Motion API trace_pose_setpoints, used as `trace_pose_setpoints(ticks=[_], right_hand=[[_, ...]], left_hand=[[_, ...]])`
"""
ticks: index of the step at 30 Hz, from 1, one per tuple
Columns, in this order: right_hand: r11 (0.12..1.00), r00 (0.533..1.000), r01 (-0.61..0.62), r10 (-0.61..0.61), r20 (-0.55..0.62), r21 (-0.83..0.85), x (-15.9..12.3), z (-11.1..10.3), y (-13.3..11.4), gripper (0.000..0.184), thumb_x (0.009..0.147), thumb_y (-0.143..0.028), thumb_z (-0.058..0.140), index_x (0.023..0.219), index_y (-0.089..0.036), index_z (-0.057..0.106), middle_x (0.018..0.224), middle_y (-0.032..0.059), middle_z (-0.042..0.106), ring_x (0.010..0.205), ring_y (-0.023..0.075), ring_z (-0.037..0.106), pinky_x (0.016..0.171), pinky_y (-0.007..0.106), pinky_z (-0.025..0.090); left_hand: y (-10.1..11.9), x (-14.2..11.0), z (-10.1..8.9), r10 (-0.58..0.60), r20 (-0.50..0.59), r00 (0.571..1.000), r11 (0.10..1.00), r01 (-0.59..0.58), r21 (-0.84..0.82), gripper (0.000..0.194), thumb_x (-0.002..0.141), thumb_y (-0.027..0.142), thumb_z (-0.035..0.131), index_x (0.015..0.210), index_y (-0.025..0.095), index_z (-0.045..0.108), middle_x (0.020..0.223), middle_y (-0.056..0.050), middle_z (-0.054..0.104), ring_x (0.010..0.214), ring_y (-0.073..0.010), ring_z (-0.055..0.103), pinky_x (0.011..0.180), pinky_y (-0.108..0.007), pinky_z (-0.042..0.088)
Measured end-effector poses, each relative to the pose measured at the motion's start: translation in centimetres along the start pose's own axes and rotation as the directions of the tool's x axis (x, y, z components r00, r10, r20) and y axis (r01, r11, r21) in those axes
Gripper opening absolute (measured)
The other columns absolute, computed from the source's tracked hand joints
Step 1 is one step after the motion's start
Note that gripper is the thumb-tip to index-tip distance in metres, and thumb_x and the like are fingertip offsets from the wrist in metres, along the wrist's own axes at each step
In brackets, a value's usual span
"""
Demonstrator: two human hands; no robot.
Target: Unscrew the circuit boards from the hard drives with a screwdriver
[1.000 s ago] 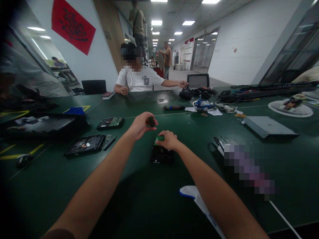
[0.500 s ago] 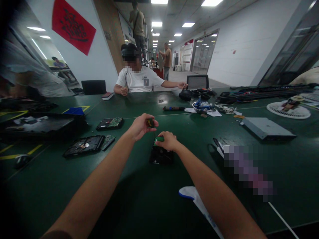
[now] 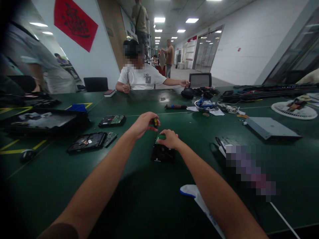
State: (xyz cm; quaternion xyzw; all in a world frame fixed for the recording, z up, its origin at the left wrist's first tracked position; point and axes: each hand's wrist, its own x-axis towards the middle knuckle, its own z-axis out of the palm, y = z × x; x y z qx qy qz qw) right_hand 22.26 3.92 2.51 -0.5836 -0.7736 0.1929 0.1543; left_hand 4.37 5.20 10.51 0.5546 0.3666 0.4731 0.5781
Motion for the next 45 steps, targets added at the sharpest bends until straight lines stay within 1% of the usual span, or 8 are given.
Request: trace_pose_setpoints(ticks=[5,11,15,23,29,37,42,45], right_hand=[[1.000,1.000,0.017,-0.017,-0.017,0.006,0.0,0.0,0.0,0.041,0.084,-0.052,0.076,0.117,-0.030,0.071,0.125,0.0041,0.072,0.119,0.0288,0.064,0.096,0.039,0.050],[1.000,1.000,0.009,-0.009,-0.013,0.022,0.1,-0.1,0.0,0.043,0.083,-0.052,0.077,0.119,-0.029,0.071,0.126,0.0055,0.071,0.119,0.0292,0.064,0.095,0.040,0.050],[1.000,1.000,0.004,-0.004,-0.003,0.005,0.2,-0.2,-0.2,0.044,0.083,-0.052,0.077,0.120,-0.029,0.071,0.127,0.0051,0.070,0.121,0.0304,0.063,0.097,0.041,0.049],[0.999,0.999,-0.049,0.050,0.018,-0.020,0.1,-0.5,-1.0,0.042,0.082,-0.051,0.077,0.117,-0.030,0.072,0.128,0.0048,0.070,0.122,0.0323,0.062,0.096,0.042,0.049],[0.998,0.999,-0.050,0.050,-0.003,-0.031,-0.1,-0.3,-0.8,0.043,0.082,-0.052,0.076,0.118,-0.030,0.071,0.128,0.0058,0.070,0.121,0.0319,0.062,0.095,0.042,0.048],[0.998,0.998,-0.059,0.059,0.004,-0.034,-0.2,-0.3,-1.1,0.044,0.083,-0.051,0.075,0.121,-0.029,0.071,0.131,0.0081,0.068,0.123,0.0339,0.060,0.096,0.044,0.047],[0.998,0.999,-0.048,0.048,-0.003,-0.027,-0.2,-0.3,-1.0,0.042,0.083,-0.052,0.075,0.119,-0.030,0.072,0.128,0.0068,0.069,0.121,0.0323,0.062,0.096,0.043,0.047],[0.999,0.999,-0.041,0.041,-0.004,-0.026,-0.2,-0.2,-0.9,0.042,0.083,-0.052,0.075,0.119,-0.031,0.072,0.128,0.0064,0.069,0.120,0.0317,0.062,0.095,0.043,0.048]], left_hand=[[-0.4,0.3,-0.4,-0.097,0.015,0.995,0.973,0.098,-0.207,0.016,0.085,0.032,0.063,0.089,0.017,0.063,0.083,-0.009,0.069,0.078,-0.0200,0.068,0.060,-0.030,0.060],[-0.1,0.4,-0.4,0.028,-0.156,0.987,1.000,-0.027,0.008,0.014,0.081,0.031,0.066,0.082,0.017,0.064,0.079,-0.005,0.060,0.071,-0.0164,0.059,0.054,-0.027,0.058],[0.5,-0.1,0.2,0.004,-0.137,0.991,1.000,0.000,0.029,0.011,0.082,0.027,0.066,0.085,0.019,0.059,0.079,-0.005,0.062,0.071,-0.0175,0.061,0.055,-0.029,0.059],[0.2,0.0,0.3,-0.027,-0.074,0.997,0.986,0.014,-0.169,0.010,0.084,0.027,0.064,0.087,0.017,0.060,0.079,-0.006,0.066,0.072,-0.0178,0.066,0.065,-0.033,0.062],[0.3,0.0,0.4,0.046,-0.145,0.988,0.999,-0.047,-0.003,0.015,0.080,0.031,0.070,0.080,0.017,0.066,0.082,-0.004,0.063,0.072,-0.0160,0.062,0.057,-0.026,0.058],[-0.5,0.5,0.0,-0.140,-0.103,0.985,0.956,0.107,-0.272,0.018,0.083,0.033,0.063,0.087,0.016,0.064,0.080,-0.006,0.068,0.072,-0.0168,0.068,0.060,-0.027,0.059],[-0.2,0.4,-0.4,-0.029,-0.165,0.986,0.995,0.013,-0.100,0.015,0.079,0.031,0.069,0.083,0.017,0.065,0.081,-0.005,0.066,0.070,-0.0157,0.064,0.058,-0.027,0.058],[0.1,0.1,-0.3,-0.019,-0.137,0.990,0.999,0.015,-0.032,0.015,0.078,0.030,0.071,0.082,0.017,0.066,0.080,-0.005,0.065,0.069,-0.0158,0.063,0.057,-0.027,0.058]])
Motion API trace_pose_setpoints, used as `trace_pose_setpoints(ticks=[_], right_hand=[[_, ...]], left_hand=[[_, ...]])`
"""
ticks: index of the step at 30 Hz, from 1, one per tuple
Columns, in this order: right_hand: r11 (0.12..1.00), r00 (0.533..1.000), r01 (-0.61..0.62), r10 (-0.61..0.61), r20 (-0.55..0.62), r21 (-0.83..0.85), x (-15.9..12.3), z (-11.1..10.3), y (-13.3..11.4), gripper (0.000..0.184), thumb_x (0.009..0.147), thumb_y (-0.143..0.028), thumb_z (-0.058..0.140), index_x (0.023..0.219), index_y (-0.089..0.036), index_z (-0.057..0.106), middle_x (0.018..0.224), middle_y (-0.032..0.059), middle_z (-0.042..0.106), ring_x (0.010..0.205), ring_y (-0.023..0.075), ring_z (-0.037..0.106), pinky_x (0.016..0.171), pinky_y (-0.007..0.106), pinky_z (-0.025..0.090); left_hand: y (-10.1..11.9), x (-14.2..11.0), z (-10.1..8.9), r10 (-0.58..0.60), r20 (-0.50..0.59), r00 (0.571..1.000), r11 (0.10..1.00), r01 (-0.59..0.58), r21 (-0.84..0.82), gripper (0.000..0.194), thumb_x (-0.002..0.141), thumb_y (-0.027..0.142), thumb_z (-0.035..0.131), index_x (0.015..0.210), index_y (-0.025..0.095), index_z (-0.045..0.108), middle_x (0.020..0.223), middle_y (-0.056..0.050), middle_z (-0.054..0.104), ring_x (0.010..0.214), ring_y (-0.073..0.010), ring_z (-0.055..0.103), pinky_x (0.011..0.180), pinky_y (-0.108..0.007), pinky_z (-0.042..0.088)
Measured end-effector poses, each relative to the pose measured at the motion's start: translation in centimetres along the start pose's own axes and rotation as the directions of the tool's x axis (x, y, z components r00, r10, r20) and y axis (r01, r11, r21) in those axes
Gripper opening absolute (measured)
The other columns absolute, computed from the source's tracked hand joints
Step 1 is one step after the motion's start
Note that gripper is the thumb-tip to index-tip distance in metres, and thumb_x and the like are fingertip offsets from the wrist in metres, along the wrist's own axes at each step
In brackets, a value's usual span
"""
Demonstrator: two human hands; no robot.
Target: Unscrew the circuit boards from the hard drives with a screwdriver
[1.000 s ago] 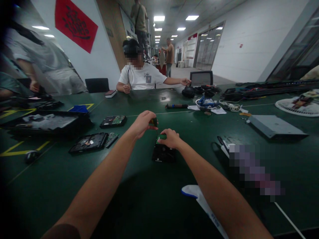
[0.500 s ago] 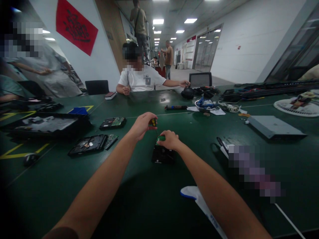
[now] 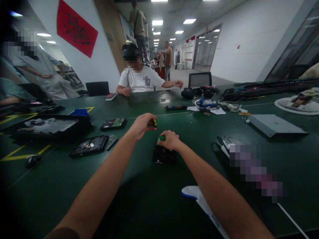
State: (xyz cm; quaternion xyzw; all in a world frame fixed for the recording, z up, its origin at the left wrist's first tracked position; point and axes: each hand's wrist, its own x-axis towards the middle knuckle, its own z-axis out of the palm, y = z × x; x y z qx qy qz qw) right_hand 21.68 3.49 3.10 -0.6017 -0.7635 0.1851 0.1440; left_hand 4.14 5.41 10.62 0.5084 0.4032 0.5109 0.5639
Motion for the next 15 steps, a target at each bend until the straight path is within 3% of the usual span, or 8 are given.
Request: trace_pose_setpoints(ticks=[7,11,13,15], right_hand=[[1.000,1.000,0.004,-0.004,-0.011,-0.003,0.16,0.18,0.23,0.043,0.083,-0.053,0.075,0.120,-0.030,0.071,0.129,0.0072,0.069,0.120,0.0325,0.062,0.094,0.042,0.048],[1.000,1.000,0.003,-0.003,0.005,-0.009,0.18,0.10,0.31,0.044,0.083,-0.054,0.074,0.121,-0.031,0.071,0.129,0.0064,0.069,0.122,0.0327,0.061,0.095,0.043,0.048],[1.000,1.000,0.003,-0.003,0.014,-0.010,0.21,0.07,0.32,0.044,0.084,-0.055,0.073,0.121,-0.031,0.071,0.129,0.0060,0.069,0.121,0.0326,0.061,0.095,0.043,0.048],[1.000,1.000,0.005,-0.005,0.011,-0.009,0.24,0.07,0.31,0.044,0.084,-0.054,0.073,0.120,-0.031,0.071,0.129,0.0060,0.069,0.121,0.0328,0.061,0.096,0.044,0.048]], left_hand=[[-0.38,0.37,0.05,-0.144,0.077,0.987,0.963,0.158,-0.218,0.018,0.082,0.033,0.062,0.084,0.016,0.066,0.082,-0.008,0.069,0.075,-0.0182,0.067,0.062,-0.029,0.059],[-0.15,0.27,-0.06,-0.045,0.033,0.998,0.997,0.047,-0.058,0.018,0.079,0.034,0.065,0.079,0.016,0.069,0.082,-0.007,0.065,0.072,-0.0174,0.063,0.059,-0.027,0.058],[-0.02,0.07,0.05,0.015,0.060,0.998,0.999,-0.017,0.029,0.018,0.080,0.034,0.066,0.080,0.016,0.071,0.083,-0.007,0.065,0.074,-0.0182,0.062,0.056,-0.027,0.057],[-0.04,-0.07,0.22,0.007,0.099,0.995,1.000,-0.010,0.022,0.020,0.081,0.035,0.064,0.083,0.016,0.071,0.083,-0.008,0.066,0.075,-0.0195,0.063,0.056,-0.028,0.057]])
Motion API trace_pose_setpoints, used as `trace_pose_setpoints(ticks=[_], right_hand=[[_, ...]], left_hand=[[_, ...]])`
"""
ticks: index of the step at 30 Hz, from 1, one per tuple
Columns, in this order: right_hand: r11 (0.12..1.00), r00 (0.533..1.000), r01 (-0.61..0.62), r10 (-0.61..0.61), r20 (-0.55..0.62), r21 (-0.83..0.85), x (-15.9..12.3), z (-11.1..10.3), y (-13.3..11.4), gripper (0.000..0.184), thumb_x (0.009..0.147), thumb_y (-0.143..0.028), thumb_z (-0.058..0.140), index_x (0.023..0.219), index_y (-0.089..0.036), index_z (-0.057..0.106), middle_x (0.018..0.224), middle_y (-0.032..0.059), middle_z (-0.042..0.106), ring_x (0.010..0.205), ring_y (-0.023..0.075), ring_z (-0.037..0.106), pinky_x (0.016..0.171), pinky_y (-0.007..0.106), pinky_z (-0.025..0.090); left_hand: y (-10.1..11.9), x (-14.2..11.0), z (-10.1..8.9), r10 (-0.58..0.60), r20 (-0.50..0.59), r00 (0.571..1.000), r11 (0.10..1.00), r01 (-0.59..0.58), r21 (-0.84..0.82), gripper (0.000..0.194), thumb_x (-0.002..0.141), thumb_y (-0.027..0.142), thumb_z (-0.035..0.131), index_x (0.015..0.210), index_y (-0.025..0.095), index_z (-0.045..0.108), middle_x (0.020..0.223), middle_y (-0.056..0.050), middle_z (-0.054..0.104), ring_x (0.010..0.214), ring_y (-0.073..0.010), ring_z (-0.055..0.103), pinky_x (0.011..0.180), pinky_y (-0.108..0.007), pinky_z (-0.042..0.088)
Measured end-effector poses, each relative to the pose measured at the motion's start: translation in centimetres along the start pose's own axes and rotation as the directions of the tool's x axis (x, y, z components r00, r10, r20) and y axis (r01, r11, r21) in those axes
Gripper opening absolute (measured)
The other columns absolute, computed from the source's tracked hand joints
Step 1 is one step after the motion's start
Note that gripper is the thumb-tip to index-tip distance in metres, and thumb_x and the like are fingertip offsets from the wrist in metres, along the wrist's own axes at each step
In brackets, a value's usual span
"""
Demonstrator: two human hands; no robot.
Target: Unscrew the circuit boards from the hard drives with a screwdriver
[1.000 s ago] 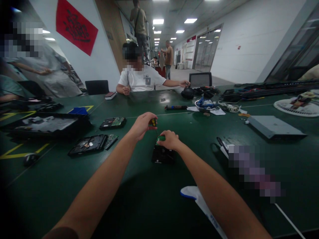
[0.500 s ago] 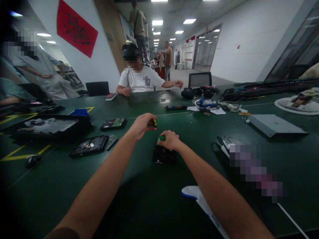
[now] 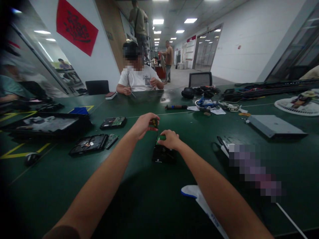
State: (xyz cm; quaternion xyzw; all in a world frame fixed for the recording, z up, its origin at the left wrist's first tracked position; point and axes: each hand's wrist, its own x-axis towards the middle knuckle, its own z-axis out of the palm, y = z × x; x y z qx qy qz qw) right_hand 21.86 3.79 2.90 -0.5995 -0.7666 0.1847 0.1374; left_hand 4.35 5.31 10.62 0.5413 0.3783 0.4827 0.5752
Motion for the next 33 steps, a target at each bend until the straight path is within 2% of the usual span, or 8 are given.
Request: trace_pose_setpoints(ticks=[4,6,11,14,20,24,27,33], right_hand=[[1.000,1.000,-0.006,0.006,-0.013,-0.003,0.0,0.0,-0.1,0.043,0.083,-0.052,0.075,0.120,-0.031,0.071,0.129,0.0054,0.069,0.123,0.0328,0.061,0.097,0.043,0.047],[1.000,1.000,-0.008,0.008,-0.009,-0.006,-0.1,0.0,-0.2,0.042,0.083,-0.053,0.075,0.119,-0.031,0.071,0.128,0.0053,0.070,0.123,0.0327,0.061,0.096,0.042,0.048],[1.000,1.000,-0.006,0.006,-0.021,0.004,-0.1,0.0,-0.1,0.043,0.083,-0.053,0.075,0.119,-0.031,0.071,0.127,0.0059,0.070,0.121,0.0324,0.062,0.095,0.043,0.049],[1.000,1.000,0.004,-0.004,-0.016,0.011,0.0,0.1,0.0,0.040,0.083,-0.053,0.075,0.117,-0.031,0.072,0.126,0.0061,0.070,0.119,0.0325,0.063,0.095,0.044,0.049],[1.000,1.000,0.007,-0.007,-0.017,0.004,0.0,0.0,0.1,0.045,0.084,-0.054,0.075,0.122,-0.029,0.069,0.128,0.0067,0.070,0.120,0.0312,0.063,0.096,0.042,0.049],[1.000,1.000,-0.007,0.007,-0.013,0.004,0.0,0.0,0.1,0.045,0.083,-0.052,0.076,0.121,-0.029,0.070,0.130,0.0072,0.069,0.122,0.0319,0.062,0.097,0.043,0.049],[1.000,1.000,-0.006,0.006,-0.014,0.006,0.0,0.0,0.1,0.044,0.082,-0.052,0.077,0.120,-0.031,0.071,0.128,0.0064,0.069,0.122,0.0323,0.062,0.096,0.043,0.049],[1.000,1.000,-0.013,0.013,0.000,0.013,0.0,0.0,0.0,0.043,0.084,-0.052,0.076,0.121,-0.031,0.071,0.128,0.0052,0.070,0.121,0.0316,0.061,0.096,0.042,0.048]], left_hand=[[-0.4,0.1,0.2,-0.113,0.034,0.993,0.977,0.118,-0.176,0.021,0.082,0.035,0.061,0.087,0.016,0.067,0.079,-0.008,0.069,0.073,-0.0196,0.067,0.057,-0.028,0.057],[-0.6,0.3,0.1,-0.130,0.018,0.991,0.966,0.130,-0.223,0.020,0.081,0.035,0.061,0.086,0.016,0.065,0.078,-0.008,0.069,0.073,-0.0194,0.068,0.058,-0.028,0.058],[-0.4,0.3,-0.3,-0.048,-0.026,0.999,0.998,0.046,-0.045,0.021,0.084,0.038,0.064,0.083,0.017,0.066,0.081,-0.008,0.068,0.074,-0.0186,0.064,0.061,-0.030,0.061],[-0.2,0.1,-0.3,-0.048,-0.022,0.999,0.998,0.049,0.046,0.024,0.085,0.041,0.065,0.081,0.017,0.065,0.083,-0.009,0.066,0.075,-0.0196,0.062,0.060,-0.032,0.062],[0.0,-0.1,-0.5,-0.147,0.087,0.985,0.988,0.151,-0.032,0.024,0.087,0.040,0.063,0.084,0.016,0.066,0.081,-0.010,0.068,0.074,-0.0210,0.065,0.070,-0.042,0.064],[-0.2,0.2,-1.0,-0.221,0.121,0.968,0.965,0.235,-0.118,0.030,0.087,0.043,0.057,0.081,0.014,0.067,0.082,-0.013,0.071,0.077,-0.0222,0.069,0.079,-0.042,0.062],[-0.3,0.3,-1.2,-0.213,0.116,0.970,0.966,0.227,-0.127,0.030,0.086,0.042,0.057,0.079,0.014,0.068,0.081,-0.013,0.071,0.076,-0.0215,0.068,0.078,-0.041,0.061],[0.1,0.1,-1.1,-0.166,0.040,0.985,0.986,0.167,-0.025,0.029,0.085,0.039,0.058,0.076,0.014,0.069,0.081,-0.011,0.068,0.070,-0.0180,0.061,0.072,-0.038,0.061]])
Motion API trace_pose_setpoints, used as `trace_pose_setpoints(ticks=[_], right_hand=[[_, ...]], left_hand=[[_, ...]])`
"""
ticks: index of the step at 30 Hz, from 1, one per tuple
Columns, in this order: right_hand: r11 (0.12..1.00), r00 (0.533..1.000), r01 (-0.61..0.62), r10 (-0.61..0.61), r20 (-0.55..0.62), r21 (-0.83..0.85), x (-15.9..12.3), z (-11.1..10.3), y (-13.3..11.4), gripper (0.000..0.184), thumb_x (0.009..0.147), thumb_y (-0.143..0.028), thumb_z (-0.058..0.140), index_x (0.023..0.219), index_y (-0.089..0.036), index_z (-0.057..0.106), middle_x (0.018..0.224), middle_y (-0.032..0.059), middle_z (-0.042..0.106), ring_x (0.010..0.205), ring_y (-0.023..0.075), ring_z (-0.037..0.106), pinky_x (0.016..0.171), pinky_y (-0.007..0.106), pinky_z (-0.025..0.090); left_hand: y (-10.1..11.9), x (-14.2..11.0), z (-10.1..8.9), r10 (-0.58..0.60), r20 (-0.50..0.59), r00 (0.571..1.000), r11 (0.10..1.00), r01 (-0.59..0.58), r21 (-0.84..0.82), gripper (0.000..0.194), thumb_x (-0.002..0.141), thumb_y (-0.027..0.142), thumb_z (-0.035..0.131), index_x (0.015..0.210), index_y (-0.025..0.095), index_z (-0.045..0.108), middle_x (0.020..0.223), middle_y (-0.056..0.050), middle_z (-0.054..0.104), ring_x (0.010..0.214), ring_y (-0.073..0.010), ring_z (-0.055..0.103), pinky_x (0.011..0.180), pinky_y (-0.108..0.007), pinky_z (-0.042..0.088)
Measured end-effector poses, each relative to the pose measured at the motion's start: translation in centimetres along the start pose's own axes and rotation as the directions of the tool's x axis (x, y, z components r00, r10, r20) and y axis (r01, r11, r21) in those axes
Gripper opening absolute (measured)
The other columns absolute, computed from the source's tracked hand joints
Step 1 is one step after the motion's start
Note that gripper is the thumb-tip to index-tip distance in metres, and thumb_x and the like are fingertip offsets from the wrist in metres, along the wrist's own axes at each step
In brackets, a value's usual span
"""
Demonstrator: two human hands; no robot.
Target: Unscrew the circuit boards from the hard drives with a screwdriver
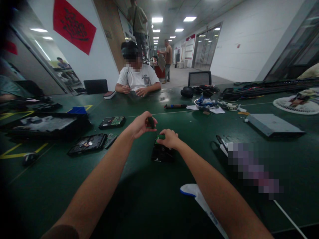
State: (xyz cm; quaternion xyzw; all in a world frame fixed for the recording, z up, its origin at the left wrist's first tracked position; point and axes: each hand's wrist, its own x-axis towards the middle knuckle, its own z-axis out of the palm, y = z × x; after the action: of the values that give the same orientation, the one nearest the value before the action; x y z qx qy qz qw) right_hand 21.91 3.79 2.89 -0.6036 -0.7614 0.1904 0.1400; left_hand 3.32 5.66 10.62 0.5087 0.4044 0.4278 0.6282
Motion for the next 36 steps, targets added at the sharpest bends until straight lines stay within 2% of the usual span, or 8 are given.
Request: trace_pose_setpoints(ticks=[6,12,17,22,25,28,31,36], right_hand=[[1.000,1.000,0.002,-0.002,-0.001,0.009,-0.1,-0.1,-0.2,0.041,0.082,-0.053,0.077,0.117,-0.032,0.072,0.127,0.0045,0.069,0.121,0.0309,0.061,0.096,0.042,0.048],[1.000,1.000,-0.005,0.005,0.013,0.003,-0.2,-0.2,-0.2,0.040,0.084,-0.053,0.074,0.117,-0.032,0.072,0.126,0.0041,0.070,0.121,0.0307,0.062,0.095,0.041,0.047],[1.000,1.000,0.025,-0.025,0.008,-0.017,0.0,0.0,0.1,0.044,0.085,-0.054,0.072,0.122,-0.030,0.070,0.130,0.0062,0.068,0.122,0.0324,0.061,0.096,0.044,0.048],[0.999,1.000,0.021,-0.021,-0.001,-0.035,0.2,0.4,0.4,0.047,0.084,-0.055,0.072,0.124,-0.030,0.069,0.131,0.0071,0.067,0.124,0.0338,0.060,0.098,0.046,0.047],[0.999,1.000,0.019,-0.019,-0.006,-0.037,0.3,0.5,0.5,0.047,0.083,-0.055,0.073,0.123,-0.030,0.069,0.131,0.0066,0.067,0.124,0.0330,0.060,0.098,0.045,0.048],[0.999,1.000,0.023,-0.023,-0.013,-0.040,0.2,0.5,0.4,0.048,0.083,-0.055,0.073,0.124,-0.031,0.069,0.132,0.0059,0.067,0.123,0.0324,0.061,0.097,0.044,0.048],[0.999,1.000,0.008,-0.009,-0.020,-0.044,0.1,0.4,0.2,0.048,0.083,-0.055,0.074,0.124,-0.031,0.068,0.130,0.0060,0.068,0.122,0.0319,0.062,0.095,0.042,0.049],[1.000,1.000,0.009,-0.009,-0.010,-0.028,0.0,0.2,0.1,0.043,0.084,-0.054,0.075,0.120,-0.032,0.070,0.129,0.0061,0.068,0.121,0.0311,0.062,0.094,0.041,0.048]], left_hand=[[-0.3,0.2,0.1,0.023,0.018,1.000,1.000,-0.024,0.020,0.026,0.085,0.040,0.064,0.083,0.014,0.069,0.078,-0.009,0.068,0.074,-0.0201,0.065,0.070,-0.037,0.060],[-0.8,0.5,0.6,0.077,-0.045,0.996,0.997,-0.076,0.034,0.032,0.086,0.046,0.066,0.084,0.014,0.068,0.085,-0.013,0.071,0.077,-0.0217,0.067,0.063,-0.032,0.059],[-0.4,0.0,1.3,0.115,-0.012,0.993,0.976,-0.110,0.190,0.031,0.087,0.046,0.068,0.089,0.016,0.074,0.096,-0.012,0.072,0.080,-0.0192,0.064,0.061,-0.029,0.058],[0.5,-0.6,1.6,0.154,-0.061,0.986,0.937,-0.126,0.326,0.026,0.086,0.042,0.071,0.084,0.016,0.072,0.088,-0.012,0.071,0.078,-0.0211,0.066,0.055,-0.028,0.057],[0.7,-0.9,1.6,0.123,-0.063,0.990,0.961,-0.103,0.258,0.020,0.084,0.037,0.070,0.085,0.017,0.067,0.087,-0.012,0.073,0.079,-0.0226,0.069,0.055,-0.028,0.057],[0.2,-0.6,1.6,0.067,0.001,0.998,0.994,-0.067,0.084,0.022,0.085,0.037,0.060,0.086,0.016,0.068,0.091,-0.014,0.075,0.082,-0.0239,0.071,0.058,-0.030,0.058],[-0.5,0.0,1.4,0.059,0.030,0.998,0.995,-0.056,-0.080,0.027,0.086,0.039,0.055,0.082,0.016,0.069,0.090,-0.012,0.074,0.082,-0.0213,0.070,0.059,-0.027,0.057],[-1.0,0.6,0.9,0.062,0.016,0.998,0.993,-0.060,-0.102,0.023,0.083,0.036,0.062,0.088,0.016,0.072,0.078,-0.007,0.069,0.074,-0.0181,0.066,0.053,-0.023,0.052]])
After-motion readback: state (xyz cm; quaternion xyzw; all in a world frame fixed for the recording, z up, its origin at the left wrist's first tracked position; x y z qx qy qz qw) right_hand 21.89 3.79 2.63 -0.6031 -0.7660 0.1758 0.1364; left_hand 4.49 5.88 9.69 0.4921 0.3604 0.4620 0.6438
